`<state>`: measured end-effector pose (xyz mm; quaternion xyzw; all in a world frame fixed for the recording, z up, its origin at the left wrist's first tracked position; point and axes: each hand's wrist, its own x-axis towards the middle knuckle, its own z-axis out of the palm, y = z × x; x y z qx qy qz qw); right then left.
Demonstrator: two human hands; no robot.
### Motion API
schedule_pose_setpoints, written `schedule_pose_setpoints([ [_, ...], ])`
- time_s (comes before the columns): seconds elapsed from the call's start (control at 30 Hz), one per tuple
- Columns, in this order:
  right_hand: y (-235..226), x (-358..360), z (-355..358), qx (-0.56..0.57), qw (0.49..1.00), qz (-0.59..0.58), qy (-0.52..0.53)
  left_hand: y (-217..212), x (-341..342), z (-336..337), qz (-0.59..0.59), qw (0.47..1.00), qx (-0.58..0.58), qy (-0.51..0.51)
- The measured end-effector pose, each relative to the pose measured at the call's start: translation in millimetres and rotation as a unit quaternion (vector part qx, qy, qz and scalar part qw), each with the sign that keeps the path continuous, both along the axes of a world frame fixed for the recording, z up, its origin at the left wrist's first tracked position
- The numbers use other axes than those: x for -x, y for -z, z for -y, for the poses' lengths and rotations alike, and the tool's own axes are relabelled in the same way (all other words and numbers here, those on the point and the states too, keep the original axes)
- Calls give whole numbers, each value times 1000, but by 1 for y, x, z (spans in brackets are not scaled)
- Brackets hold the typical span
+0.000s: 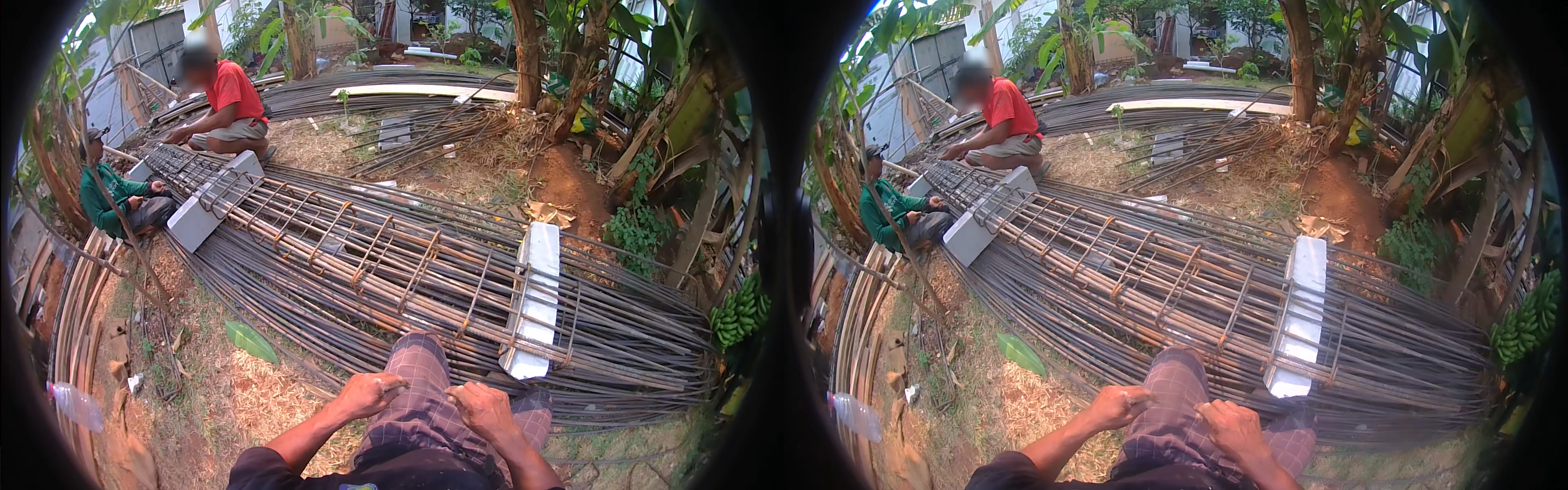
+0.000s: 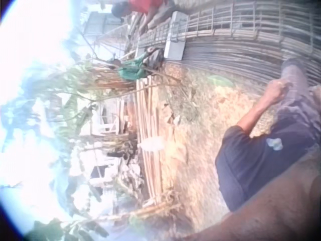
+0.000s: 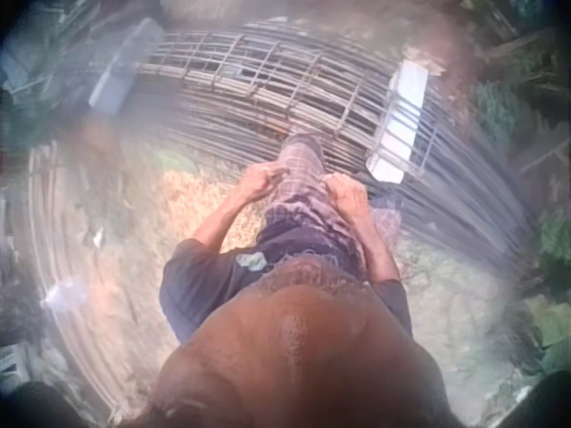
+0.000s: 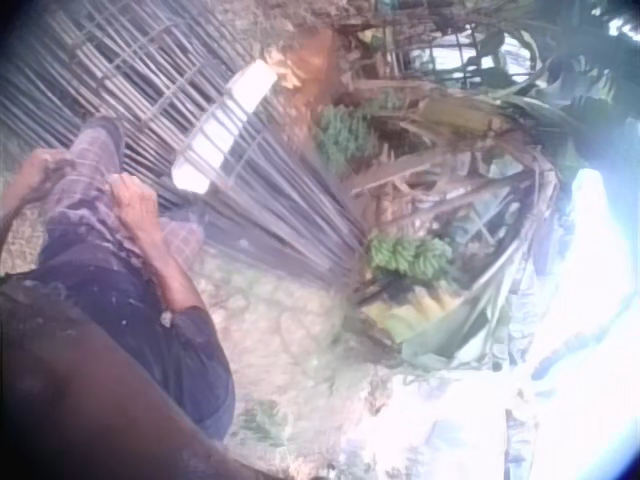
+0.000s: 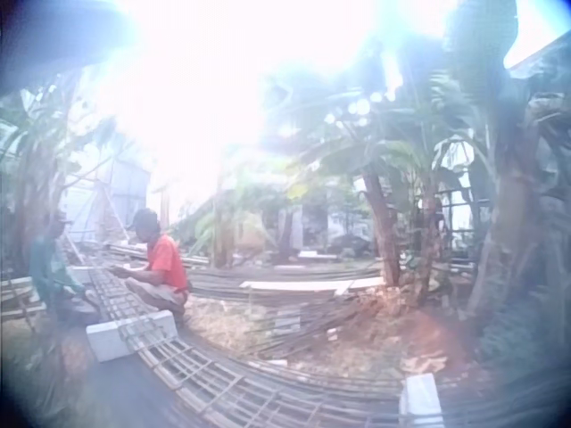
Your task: The person sits on the ground and ties rebar rods together using wire and pliers to form a grid structure. They repeatedly wrap wire around intersections and twist it to secure the rods.
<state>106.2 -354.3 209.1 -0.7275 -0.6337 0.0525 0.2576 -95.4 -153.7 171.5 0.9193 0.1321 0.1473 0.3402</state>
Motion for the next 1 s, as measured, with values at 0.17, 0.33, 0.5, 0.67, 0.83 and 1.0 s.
schedule_pose_setpoints([
  [0.17, 8, -6, 40, 84, 996, 9, -20, -1, -18, 23, -156, 987, -5, 32],
  [0.33, 29, -8, 63, 108, 951, -286, -51, 15, -26, 41, -70, 989, -61, 111],
  [0.5, 27, -8, 53, 142, 961, -184, 146, -14, -33, 57, -106, 975, -145, 129],
  [0.67, 49, -23, 65, 134, 909, -370, -139, 4, -34, 52, -183, 956, -180, 143],
  [0.83, 51, -28, 61, 6, 962, -182, 203, -1, -49, 65, -201, 950, -144, 191],
  [1.0, 76, -25, 86, 164, 976, -142, -9, 16, -45, 50, -165, 953, -162, 193],
])
